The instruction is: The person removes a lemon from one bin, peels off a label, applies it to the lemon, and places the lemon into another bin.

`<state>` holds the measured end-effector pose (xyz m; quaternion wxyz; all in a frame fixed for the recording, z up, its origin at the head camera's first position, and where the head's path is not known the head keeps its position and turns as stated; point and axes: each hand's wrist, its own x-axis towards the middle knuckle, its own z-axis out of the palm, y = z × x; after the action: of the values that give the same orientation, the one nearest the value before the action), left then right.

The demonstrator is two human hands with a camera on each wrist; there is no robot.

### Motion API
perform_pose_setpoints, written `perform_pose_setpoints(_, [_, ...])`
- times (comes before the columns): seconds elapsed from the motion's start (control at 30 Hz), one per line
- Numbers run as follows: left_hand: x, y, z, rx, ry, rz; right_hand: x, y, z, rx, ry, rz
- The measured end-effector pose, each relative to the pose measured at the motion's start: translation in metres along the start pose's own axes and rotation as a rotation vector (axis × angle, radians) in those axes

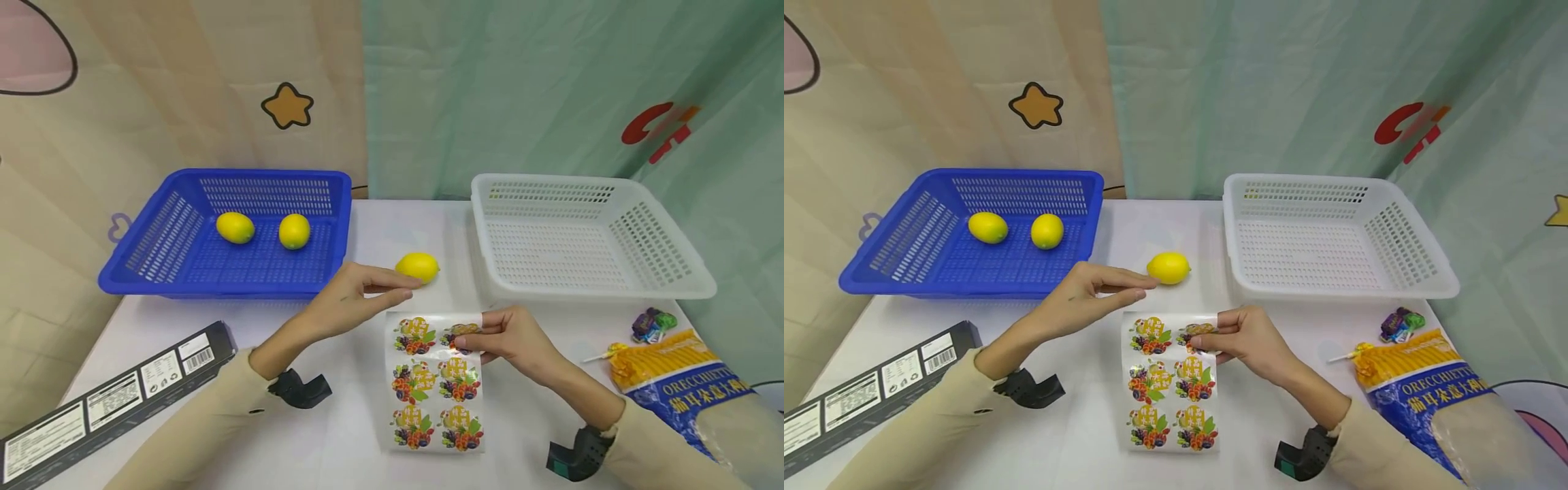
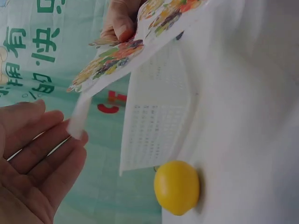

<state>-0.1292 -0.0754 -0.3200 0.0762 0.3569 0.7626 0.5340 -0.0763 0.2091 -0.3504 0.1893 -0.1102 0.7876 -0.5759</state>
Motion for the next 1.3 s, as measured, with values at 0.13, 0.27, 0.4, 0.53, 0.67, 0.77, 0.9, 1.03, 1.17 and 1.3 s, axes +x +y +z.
perform_pose_setpoints(0.13, [-0.008,0.009,0.0,0.006,-0.054,0.038,-0.002,-0.007,-0.003,-0.029,0.02,-0.027])
perform_pose_setpoints(0.27, [-0.01,0.011,0.005,0.067,-0.081,0.077,-0.002,-0.01,-0.004,-0.038,0.028,-0.043])
perform_pose_setpoints(0.4, [-0.01,0.012,0.007,0.121,-0.061,0.07,-0.002,-0.009,-0.003,-0.047,0.037,-0.044])
perform_pose_setpoints(0.53, [-0.009,0.011,0.009,0.135,-0.057,0.051,-0.003,-0.009,-0.001,-0.039,0.042,-0.048])
perform_pose_setpoints(0.67, [-0.008,0.011,0.011,0.126,-0.059,0.048,-0.003,-0.009,0.0,-0.024,0.034,-0.042])
perform_pose_setpoints(0.77, [-0.007,0.012,0.011,0.107,-0.045,0.058,-0.002,-0.005,0.0,-0.01,0.027,-0.011])
perform_pose_setpoints(0.9, [-0.007,0.013,0.007,0.024,-0.025,0.019,-0.001,0.008,0.002,0.046,-0.005,0.072])
perform_pose_setpoints(1.03, [-0.007,0.014,0.003,-0.038,-0.008,-0.04,-0.001,0.023,0.011,0.167,-0.091,0.183])
perform_pose_setpoints(1.17, [-0.005,0.013,0.0,-0.055,0.011,-0.077,-0.002,0.031,0.02,0.061,-0.155,0.202])
perform_pose_setpoints(1.3, [-0.004,0.011,-0.002,-0.072,0.03,-0.106,0.001,0.026,0.018,-0.418,-0.027,0.103])
